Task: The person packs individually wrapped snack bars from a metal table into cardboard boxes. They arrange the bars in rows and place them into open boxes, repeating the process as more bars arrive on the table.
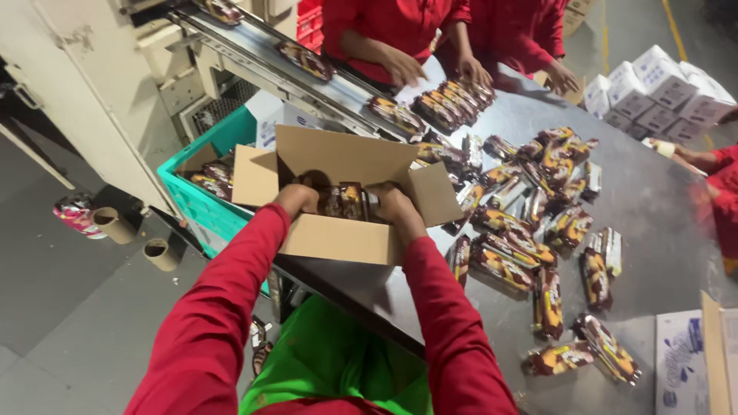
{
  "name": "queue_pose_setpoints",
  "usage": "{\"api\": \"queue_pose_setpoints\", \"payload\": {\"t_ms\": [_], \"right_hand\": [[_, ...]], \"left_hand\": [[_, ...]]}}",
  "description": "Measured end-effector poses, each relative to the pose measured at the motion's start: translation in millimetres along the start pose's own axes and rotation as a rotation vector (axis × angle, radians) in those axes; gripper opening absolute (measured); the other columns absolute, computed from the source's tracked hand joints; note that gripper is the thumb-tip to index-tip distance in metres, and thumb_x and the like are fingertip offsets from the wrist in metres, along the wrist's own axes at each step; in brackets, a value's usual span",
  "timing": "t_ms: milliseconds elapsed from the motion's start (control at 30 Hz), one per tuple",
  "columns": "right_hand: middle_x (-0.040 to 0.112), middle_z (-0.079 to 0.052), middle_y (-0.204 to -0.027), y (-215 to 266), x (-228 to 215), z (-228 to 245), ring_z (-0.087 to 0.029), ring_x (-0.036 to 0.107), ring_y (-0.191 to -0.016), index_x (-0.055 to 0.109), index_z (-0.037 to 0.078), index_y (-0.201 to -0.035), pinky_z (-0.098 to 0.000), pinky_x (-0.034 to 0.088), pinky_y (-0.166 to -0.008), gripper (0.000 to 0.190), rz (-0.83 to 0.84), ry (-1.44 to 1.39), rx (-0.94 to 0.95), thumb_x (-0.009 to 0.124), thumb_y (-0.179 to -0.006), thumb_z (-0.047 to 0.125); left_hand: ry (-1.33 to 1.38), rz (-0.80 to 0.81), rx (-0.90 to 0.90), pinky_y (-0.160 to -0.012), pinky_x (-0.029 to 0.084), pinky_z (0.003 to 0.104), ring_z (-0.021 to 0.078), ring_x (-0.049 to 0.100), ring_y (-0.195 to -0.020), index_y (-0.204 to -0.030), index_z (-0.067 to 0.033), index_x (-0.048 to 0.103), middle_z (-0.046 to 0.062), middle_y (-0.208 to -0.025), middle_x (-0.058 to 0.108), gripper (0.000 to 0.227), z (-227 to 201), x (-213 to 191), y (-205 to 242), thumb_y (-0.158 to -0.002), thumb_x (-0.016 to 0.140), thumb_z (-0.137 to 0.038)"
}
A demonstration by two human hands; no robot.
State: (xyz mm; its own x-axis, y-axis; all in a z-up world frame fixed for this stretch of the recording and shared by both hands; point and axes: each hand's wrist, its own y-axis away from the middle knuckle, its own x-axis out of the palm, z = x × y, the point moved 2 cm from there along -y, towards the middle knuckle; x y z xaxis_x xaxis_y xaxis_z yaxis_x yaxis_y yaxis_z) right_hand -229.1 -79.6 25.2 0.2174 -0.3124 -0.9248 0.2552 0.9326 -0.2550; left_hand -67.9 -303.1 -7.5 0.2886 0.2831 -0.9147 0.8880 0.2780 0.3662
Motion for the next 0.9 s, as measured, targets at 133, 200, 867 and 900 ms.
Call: {"api": "queue_pose_setpoints", "payload": {"t_ms": [133,200,867,900], "right_hand": [[0.073,-0.015,-0.119,-15.7,2.9,7.9,-0.034,0.069,-0.109,0.074,0.011,-0.12,-0.042,0.052,-0.099,0.031,0.464,0.359,0.114,0.055,-0.101,0.025],[0.074,-0.016,-0.113,-26.2,-0.4,20.7,-0.035,0.068,-0.104,0.076,0.01,-0.116,-0.0433,0.05,-0.093,0.035,0.378,0.051,-0.177,0.057,-0.088,0.022],[0.051,-0.018,-0.153,308.4,-103.6,-62.7,-0.047,0.042,-0.136,0.047,0.017,-0.15,-0.0675,0.029,-0.107,0.064,-0.447,0.603,0.959,0.049,-0.098,0.054],[0.051,-0.019,-0.149,307.8,-100.5,-49.3,-0.048,0.042,-0.134,0.046,0.018,-0.152,-0.0669,0.029,-0.106,0.066,-0.377,0.574,1.035,0.049,-0.098,0.056]], "left_hand": [[0.11,-0.015,0.042,-0.1,0.051,0.046,0.0392,0.063,-0.121,-0.121,-0.0057,0.072,0.024,-0.125,0.066,0.062,-4.4,7.9,-15.4,-0.085,0.075,-0.057],[0.216,-0.045,0.061,-0.099,0.052,0.045,0.0386,0.065,-0.119,-0.121,-0.0041,0.072,0.024,-0.124,0.068,0.066,-5.2,7.5,-5.5,-0.086,0.075,-0.061],[0.526,-0.906,0.712,-0.096,0.054,0.045,0.0362,0.066,-0.115,-0.12,-0.0092,0.069,0.014,-0.116,0.069,0.026,-255.4,-0.9,195.6,-0.095,0.073,-0.016],[0.518,-0.736,0.818,-0.097,0.054,0.044,0.0337,0.068,-0.118,-0.122,-0.0145,0.07,0.012,-0.114,0.071,0.028,-285.4,17.9,193.0,-0.095,0.072,-0.02]]}}
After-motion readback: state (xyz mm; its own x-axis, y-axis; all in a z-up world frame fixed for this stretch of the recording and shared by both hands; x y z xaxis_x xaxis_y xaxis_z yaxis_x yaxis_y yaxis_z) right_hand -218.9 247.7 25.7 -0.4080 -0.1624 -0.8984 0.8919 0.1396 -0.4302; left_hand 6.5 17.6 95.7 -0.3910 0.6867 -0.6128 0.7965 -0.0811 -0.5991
